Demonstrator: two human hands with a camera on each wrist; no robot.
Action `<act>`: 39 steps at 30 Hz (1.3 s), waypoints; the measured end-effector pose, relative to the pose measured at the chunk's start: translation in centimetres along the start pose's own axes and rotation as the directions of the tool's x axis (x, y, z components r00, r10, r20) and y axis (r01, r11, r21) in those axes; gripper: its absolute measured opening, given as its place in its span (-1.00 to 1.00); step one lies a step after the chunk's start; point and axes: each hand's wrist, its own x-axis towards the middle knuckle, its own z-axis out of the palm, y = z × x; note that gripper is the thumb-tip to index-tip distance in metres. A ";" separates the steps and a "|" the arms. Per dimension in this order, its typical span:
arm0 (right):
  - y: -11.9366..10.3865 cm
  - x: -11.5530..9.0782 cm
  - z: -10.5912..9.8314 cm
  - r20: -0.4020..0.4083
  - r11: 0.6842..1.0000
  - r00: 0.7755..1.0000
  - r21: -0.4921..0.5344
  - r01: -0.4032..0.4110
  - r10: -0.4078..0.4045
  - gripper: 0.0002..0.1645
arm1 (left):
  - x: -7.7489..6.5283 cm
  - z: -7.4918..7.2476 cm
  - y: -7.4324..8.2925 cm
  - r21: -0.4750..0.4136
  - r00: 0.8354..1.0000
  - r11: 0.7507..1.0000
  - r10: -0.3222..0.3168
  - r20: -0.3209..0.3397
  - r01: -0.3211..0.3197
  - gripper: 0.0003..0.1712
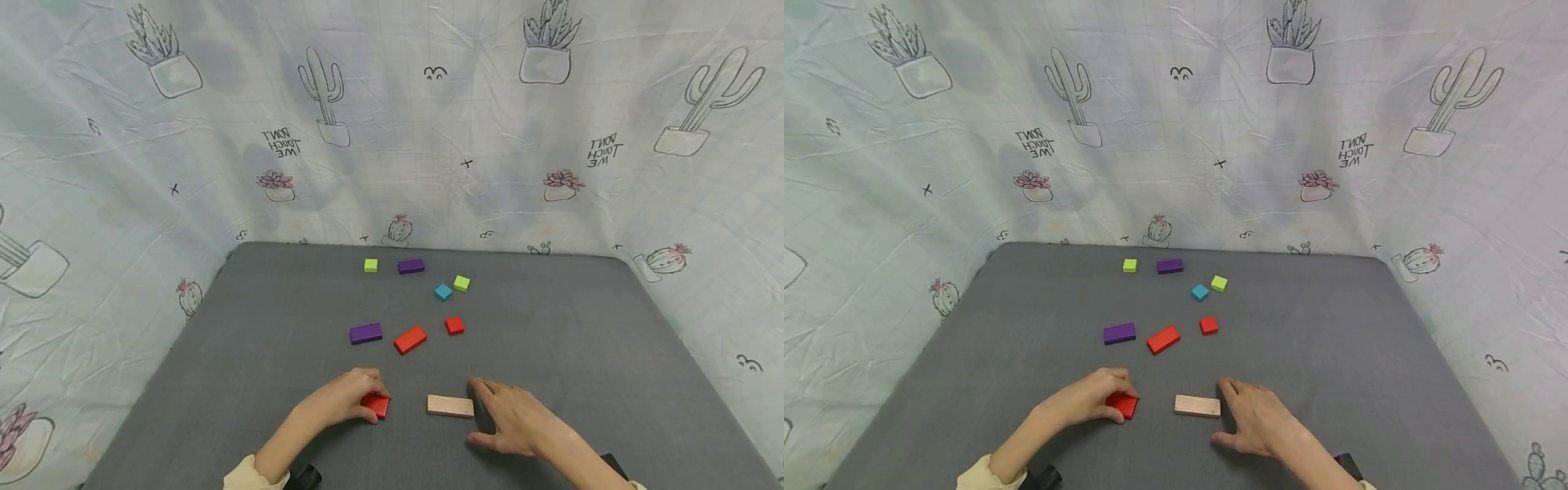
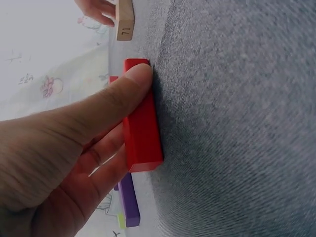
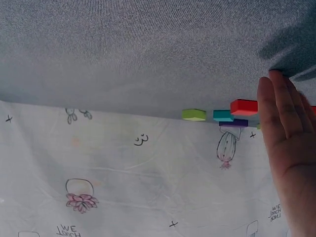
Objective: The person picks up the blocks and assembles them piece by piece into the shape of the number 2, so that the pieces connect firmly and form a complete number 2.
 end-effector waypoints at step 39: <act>-0.9 3.4 -0.5 -0.273 0.947 0.914 0.022 0.319 -0.301 -0.64 | 0.2 0.1 -0.2 -0.140 0.997 0.989 -0.058 -0.050 0.050 -0.59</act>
